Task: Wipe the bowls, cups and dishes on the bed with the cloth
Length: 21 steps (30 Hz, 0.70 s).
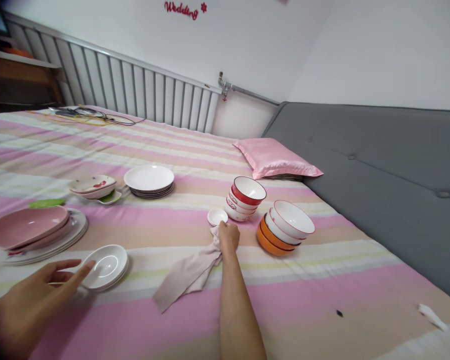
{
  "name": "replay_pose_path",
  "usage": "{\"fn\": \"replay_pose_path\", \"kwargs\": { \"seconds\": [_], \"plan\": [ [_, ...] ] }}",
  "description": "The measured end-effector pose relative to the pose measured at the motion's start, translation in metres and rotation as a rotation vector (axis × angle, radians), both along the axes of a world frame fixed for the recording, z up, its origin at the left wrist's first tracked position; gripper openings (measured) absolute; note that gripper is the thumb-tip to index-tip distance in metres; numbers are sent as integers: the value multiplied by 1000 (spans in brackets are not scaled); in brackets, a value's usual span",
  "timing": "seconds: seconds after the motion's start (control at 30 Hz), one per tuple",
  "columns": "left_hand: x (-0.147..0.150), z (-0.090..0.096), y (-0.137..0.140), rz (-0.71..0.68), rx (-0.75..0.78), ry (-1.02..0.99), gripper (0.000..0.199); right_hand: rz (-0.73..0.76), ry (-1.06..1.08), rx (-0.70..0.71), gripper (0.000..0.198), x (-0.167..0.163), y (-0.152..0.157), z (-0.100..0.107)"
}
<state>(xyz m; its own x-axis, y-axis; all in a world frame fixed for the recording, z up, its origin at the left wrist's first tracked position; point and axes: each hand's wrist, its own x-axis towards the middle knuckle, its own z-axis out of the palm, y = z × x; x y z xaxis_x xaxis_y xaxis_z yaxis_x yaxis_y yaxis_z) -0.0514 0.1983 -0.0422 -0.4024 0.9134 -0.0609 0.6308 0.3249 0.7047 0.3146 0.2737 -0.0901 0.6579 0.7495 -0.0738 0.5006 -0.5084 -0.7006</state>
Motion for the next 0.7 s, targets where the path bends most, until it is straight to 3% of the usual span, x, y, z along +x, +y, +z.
{"fn": "replay_pose_path", "kwargs": {
  "seconds": [0.03,0.13,0.33,0.57,0.7],
  "plan": [
    [6,8,-3,-6,-77,36,48,-1,1,2,25,0,-1,1],
    [19,23,-11,-29,-95,99,42,2,16,18,33,0,-8,7],
    [23,17,-16,27,-22,142,29,66,142,149,47,-17,-22,36],
    [26,22,-18,16,6,187,34,516,492,186,39,-91,-44,64],
    [26,26,-20,2,-11,205,34,630,589,144,37,-114,-52,66]
  ]
}}
